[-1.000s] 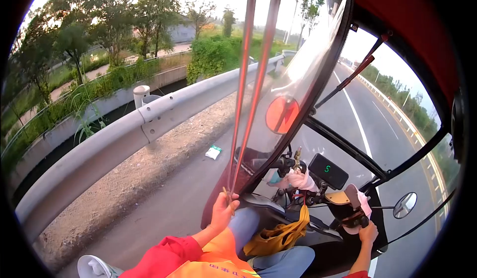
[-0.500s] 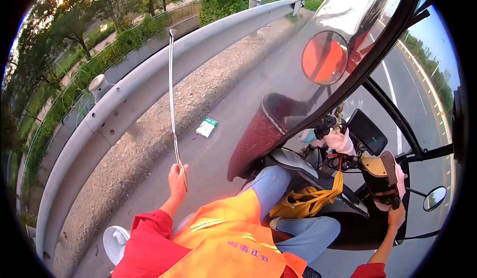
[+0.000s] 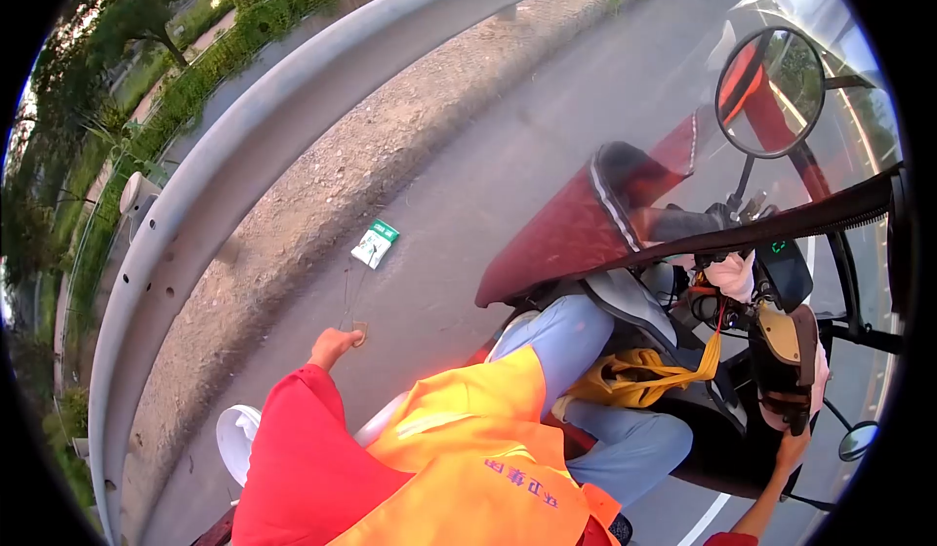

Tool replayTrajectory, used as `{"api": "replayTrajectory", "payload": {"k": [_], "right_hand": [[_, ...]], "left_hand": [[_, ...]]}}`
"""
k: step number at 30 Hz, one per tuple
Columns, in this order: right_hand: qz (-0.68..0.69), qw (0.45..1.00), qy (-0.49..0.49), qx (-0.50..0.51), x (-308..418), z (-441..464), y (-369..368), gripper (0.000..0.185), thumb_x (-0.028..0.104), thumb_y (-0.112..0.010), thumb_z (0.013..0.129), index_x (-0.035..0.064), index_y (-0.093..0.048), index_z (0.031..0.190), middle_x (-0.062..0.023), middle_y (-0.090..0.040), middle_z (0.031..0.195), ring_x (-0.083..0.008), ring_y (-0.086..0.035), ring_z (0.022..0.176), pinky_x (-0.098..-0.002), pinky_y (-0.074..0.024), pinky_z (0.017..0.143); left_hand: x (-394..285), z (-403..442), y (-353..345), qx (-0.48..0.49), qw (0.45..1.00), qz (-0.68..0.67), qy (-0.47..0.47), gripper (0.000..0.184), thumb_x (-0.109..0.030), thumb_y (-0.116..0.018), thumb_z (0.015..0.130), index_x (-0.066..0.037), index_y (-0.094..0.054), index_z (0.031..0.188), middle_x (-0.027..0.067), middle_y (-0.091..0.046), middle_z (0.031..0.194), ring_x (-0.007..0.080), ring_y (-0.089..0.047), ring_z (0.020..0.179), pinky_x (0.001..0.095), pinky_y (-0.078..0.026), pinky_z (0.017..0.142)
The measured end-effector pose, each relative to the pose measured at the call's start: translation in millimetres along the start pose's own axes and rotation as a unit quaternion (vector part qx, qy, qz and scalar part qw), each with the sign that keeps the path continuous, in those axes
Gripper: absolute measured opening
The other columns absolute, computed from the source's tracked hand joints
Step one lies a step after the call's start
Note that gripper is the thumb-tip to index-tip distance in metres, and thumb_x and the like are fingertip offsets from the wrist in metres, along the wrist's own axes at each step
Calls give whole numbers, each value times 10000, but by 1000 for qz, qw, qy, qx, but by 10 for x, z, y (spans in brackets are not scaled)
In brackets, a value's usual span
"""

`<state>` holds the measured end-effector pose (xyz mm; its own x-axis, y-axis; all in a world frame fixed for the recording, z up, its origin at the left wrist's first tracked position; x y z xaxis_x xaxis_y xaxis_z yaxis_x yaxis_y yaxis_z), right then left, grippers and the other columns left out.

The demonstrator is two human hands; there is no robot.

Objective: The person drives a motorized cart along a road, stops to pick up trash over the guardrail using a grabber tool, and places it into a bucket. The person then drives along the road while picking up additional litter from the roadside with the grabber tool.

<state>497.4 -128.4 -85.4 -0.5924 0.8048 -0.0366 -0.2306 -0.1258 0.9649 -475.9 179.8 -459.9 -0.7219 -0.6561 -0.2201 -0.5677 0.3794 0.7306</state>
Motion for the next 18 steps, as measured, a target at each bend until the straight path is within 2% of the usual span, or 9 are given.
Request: {"api": "replayTrajectory", "payload": {"k": [2, 6, 8, 9, 12, 14, 15, 17, 18], "right_hand": [[24, 999, -10, -25, 81, -36, -1, 315, 102, -568, 827, -25, -615, 1112, -277, -642, 998, -477, -590, 969, -493, -461, 815], [-15, 999, -12, -37, -55, -5, -127, 321, 110, -565, 835, -26, -610, 1123, -279, -642, 1001, -479, -589, 969, -486, -463, 819], [-29, 999, -25, -33, -89, 26, -203, 329, 122, -566, 844, -26, -605, 1136, -281, -643, 1002, -480, -586, 975, -484, -464, 822], [-31, 999, -23, -31, -50, 23, -212, 329, 122, -566, 844, -26, -605, 1136, -281, -643, 1002, -480, -586, 975, -484, -464, 822], [-9, 999, -35, -13, -40, 0, -234, 337, 137, -573, 848, -28, -603, 1141, -282, -642, 1002, -477, -585, 986, -488, -461, 823], [20, 999, -34, -21, -148, -9, -309, 348, 148, -579, 846, -31, -601, 1143, -284, -640, 999, -476, -583, 985, -491, -459, 821], [22, 999, -32, -21, -155, -1, -355, 348, 148, -579, 846, -31, -601, 1143, -284, -640, 999, -476, -583, 985, -491, -459, 821], [6, 998, -46, -39, -193, 37, -413, 347, 154, -568, 843, -27, -602, 1138, -290, -637, 968, -484, -582, 966, -499, -454, 814], [10, 998, -45, -40, -211, 27, -402, 347, 154, -568, 843, -27, -602, 1138, -290, -637, 968, -484, -582, 966, -499, -454, 814]], "left_hand": [[49, 239, -33, 15, 998, -56, 9, 651, -581, -700, 674, 62, -672, 773, 135, -620, 698, 254, -584, 648, 383, -441, 587], [16, 516, -178, 48, 992, -113, 39, 562, -546, -736, 679, 8, -643, 677, 62, -532, 622, 187, -470, 534, 374, -365, 487], [130, 783, -453, 80, 973, -185, 114, 433, -457, -721, 753, -67, -595, 611, 29, -473, 577, 148, -404, 468, 350, -299, 429], [171, 915, -617, 81, 973, -184, 116, 433, -457, -721, 753, -67, -595, 611, 29, -473, 577, 148, -404, 468, 350, -299, 429], [154, 1031, -966, 109, 947, -261, 150, 304, -296, -676, 793, -32, -585, 674, 65, -545, 625, 167, -493, 493, 329, -336, 417], [-155, 832, -976, 111, 905, -383, 147, 222, -178, -617, 847, -62, -540, 674, 44, -526, 606, 137, -480, 485, 275, -333, 398], [-250, 805, -990, 109, 905, -384, 147, 222, -178, -617, 847, -62, -540, 674, 44, -526, 606, 137, -480, 485, 275, -333, 398], [-568, 721, -1105, 171, 769, -596, 157, 151, -137, -614, 862, -97, -532, 742, 2, -501, 609, 99, -449, 473, 232, -325, 393], [-757, 607, -1084, 168, 768, -598, 153, 151, -137, -614, 862, -97, -532, 742, 2, -501, 609, 99, -449, 473, 232, -325, 393]]}}
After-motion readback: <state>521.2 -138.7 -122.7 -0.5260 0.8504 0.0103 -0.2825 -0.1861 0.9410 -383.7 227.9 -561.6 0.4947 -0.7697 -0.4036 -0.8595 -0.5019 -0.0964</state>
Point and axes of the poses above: each hand's wrist, its own z-axis towards the middle knuckle, its own y-axis out of the back of the hand, x = y × z, the point moved 7 cm from there along z, towards the middle knuckle
